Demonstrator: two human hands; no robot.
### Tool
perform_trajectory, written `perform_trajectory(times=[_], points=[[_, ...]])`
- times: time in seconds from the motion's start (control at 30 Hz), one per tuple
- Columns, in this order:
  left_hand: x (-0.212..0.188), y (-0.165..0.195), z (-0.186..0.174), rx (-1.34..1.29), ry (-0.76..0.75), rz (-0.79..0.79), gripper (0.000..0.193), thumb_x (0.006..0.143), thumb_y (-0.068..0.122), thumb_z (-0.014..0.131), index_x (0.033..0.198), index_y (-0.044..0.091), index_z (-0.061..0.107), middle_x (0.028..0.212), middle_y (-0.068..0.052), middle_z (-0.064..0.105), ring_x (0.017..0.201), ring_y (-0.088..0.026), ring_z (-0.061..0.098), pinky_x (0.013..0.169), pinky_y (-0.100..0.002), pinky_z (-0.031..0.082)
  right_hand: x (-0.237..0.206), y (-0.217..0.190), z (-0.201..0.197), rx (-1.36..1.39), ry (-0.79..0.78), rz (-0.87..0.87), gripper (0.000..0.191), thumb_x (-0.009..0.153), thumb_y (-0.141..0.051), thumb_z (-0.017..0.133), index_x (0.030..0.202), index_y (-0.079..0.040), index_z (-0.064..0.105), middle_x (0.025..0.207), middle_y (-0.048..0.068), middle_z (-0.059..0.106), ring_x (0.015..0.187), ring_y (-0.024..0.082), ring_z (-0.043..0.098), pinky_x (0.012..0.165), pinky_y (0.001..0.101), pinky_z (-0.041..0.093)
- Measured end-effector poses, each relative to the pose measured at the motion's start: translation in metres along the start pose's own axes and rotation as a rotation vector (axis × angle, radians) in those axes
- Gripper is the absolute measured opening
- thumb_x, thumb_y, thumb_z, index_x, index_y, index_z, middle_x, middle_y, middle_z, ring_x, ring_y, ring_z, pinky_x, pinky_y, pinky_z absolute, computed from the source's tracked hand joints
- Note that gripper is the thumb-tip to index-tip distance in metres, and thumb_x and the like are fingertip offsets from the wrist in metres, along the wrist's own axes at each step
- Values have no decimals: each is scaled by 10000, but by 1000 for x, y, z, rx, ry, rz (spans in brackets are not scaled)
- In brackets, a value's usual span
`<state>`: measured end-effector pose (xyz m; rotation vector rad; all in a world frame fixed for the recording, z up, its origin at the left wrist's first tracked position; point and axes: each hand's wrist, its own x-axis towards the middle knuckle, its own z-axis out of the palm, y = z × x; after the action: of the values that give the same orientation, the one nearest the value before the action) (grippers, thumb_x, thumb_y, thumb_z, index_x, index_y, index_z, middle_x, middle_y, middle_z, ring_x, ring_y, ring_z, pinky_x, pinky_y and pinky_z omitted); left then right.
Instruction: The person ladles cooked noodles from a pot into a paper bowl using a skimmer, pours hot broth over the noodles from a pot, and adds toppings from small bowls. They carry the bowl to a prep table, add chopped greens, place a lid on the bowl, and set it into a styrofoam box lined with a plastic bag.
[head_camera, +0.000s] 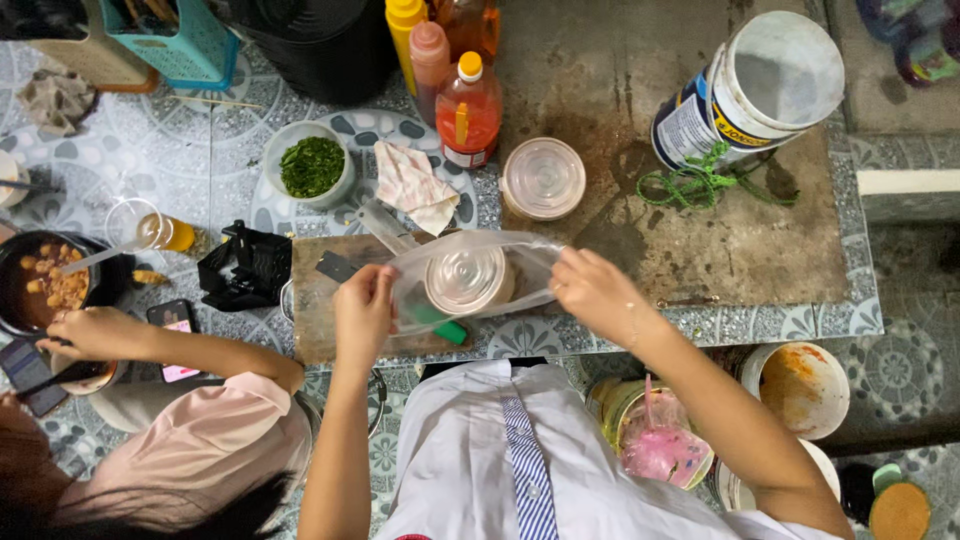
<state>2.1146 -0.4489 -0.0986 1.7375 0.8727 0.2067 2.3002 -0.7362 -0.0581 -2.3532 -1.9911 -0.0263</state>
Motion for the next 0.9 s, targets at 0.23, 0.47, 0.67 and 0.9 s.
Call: perform_trajectory(times=[0.23,0.47,0.67,0.9], points=[[13,22,69,-290,-282,125,273,1040,151,552,1266,11,611,855,-89,766,453,-129,637,395,-276,510,-65,23,-39,-110,77,231,85,768,-106,667,776,-36,714,889,67,621,1019,247,586,867,373,498],[-13,44,134,-284,-408,155,404,1028,79,534,1417,31,436,1022,-125,791,619,-159,746,536,-274,574,-111,12,-4,-130,-166,474,139,767,-67,649,845,-39,760,1048,114,688,1140,272,591,953,409,482],[-36,-4,138,-419,-231,382,473,1058,59,573,1500,16,408,1227,-146,719,1088,-202,689,940,-315,539,-87,-12,64,383,230,306,259,802,-23,611,1022,27,737,1114,150,719,1104,289,664,1007,397,515],[-73,-100,206,49,-549,18,632,834,380,848,1234,-28,579,1002,-154,768,824,-201,736,703,-324,583,-72,11,147,179,-235,404,207,807,-98,673,999,-65,741,885,137,749,897,319,728,740,425,589]])
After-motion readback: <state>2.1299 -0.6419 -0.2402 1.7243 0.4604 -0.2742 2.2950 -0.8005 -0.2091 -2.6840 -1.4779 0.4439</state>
